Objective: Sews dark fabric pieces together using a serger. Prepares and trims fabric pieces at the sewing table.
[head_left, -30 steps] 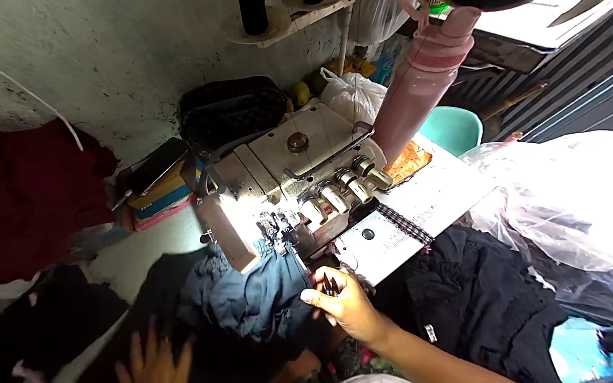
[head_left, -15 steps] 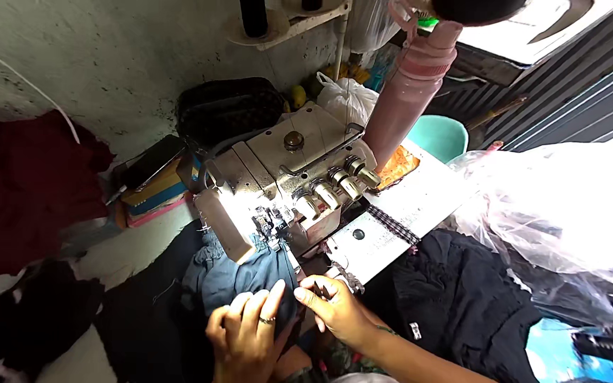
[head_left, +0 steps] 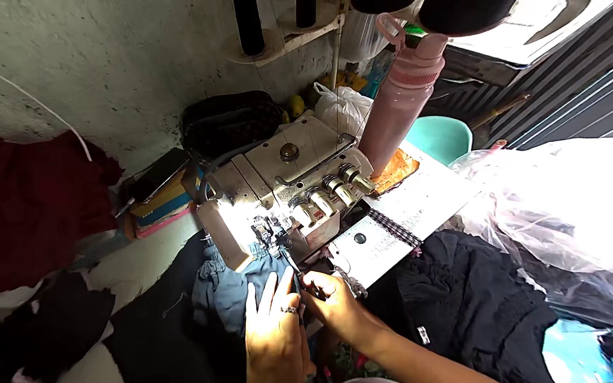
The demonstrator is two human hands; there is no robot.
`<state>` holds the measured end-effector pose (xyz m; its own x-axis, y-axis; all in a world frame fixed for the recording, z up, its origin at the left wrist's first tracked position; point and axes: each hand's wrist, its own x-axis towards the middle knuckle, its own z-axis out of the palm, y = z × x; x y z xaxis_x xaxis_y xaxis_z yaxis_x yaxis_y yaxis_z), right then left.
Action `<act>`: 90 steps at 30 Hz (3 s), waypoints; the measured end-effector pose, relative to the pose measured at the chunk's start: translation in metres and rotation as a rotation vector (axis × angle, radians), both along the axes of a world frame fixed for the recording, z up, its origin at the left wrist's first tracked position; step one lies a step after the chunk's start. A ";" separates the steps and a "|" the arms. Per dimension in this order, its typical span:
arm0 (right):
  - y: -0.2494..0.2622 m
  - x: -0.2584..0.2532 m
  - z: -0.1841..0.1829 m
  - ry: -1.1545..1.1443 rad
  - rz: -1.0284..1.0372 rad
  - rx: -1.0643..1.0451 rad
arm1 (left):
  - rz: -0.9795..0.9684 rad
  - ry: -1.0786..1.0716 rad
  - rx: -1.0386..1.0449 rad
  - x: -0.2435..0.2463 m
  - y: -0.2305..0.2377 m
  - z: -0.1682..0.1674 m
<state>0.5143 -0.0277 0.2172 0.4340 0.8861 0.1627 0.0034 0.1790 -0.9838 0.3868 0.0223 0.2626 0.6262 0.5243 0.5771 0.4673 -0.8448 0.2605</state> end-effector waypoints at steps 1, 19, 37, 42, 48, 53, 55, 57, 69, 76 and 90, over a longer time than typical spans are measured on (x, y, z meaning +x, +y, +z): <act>-0.001 0.001 0.000 0.000 0.009 -0.002 | 0.010 0.011 -0.022 0.001 -0.003 0.001; 0.004 0.008 0.002 -0.084 -0.087 0.029 | -0.015 0.092 -0.027 -0.001 0.006 -0.005; -0.031 0.000 0.002 0.040 0.046 -0.007 | -0.126 -0.017 0.097 -0.023 0.018 0.007; -0.045 0.005 0.007 0.138 0.096 -0.090 | -0.042 -0.021 0.178 -0.028 0.000 -0.014; -0.048 0.007 0.003 0.208 0.119 -0.119 | -0.026 -0.072 0.152 -0.028 -0.009 -0.014; -0.051 0.008 0.009 0.266 0.170 -0.148 | -0.019 -0.073 0.130 -0.026 -0.011 -0.016; -0.050 0.010 0.013 0.278 0.194 -0.161 | -0.014 -0.073 0.131 -0.025 -0.012 -0.017; -0.047 0.010 0.013 0.213 0.196 -0.119 | -0.003 -0.082 0.146 -0.024 -0.012 -0.020; -0.045 0.007 0.006 -0.097 0.053 -0.005 | -0.183 -0.847 -1.698 -0.008 -0.042 -0.032; -0.040 0.008 0.003 -0.207 -0.027 0.071 | 0.317 -0.267 -0.035 -0.002 -0.027 -0.035; 0.045 0.027 0.025 -0.043 -0.052 -0.121 | 0.302 0.323 -0.096 0.015 0.033 0.013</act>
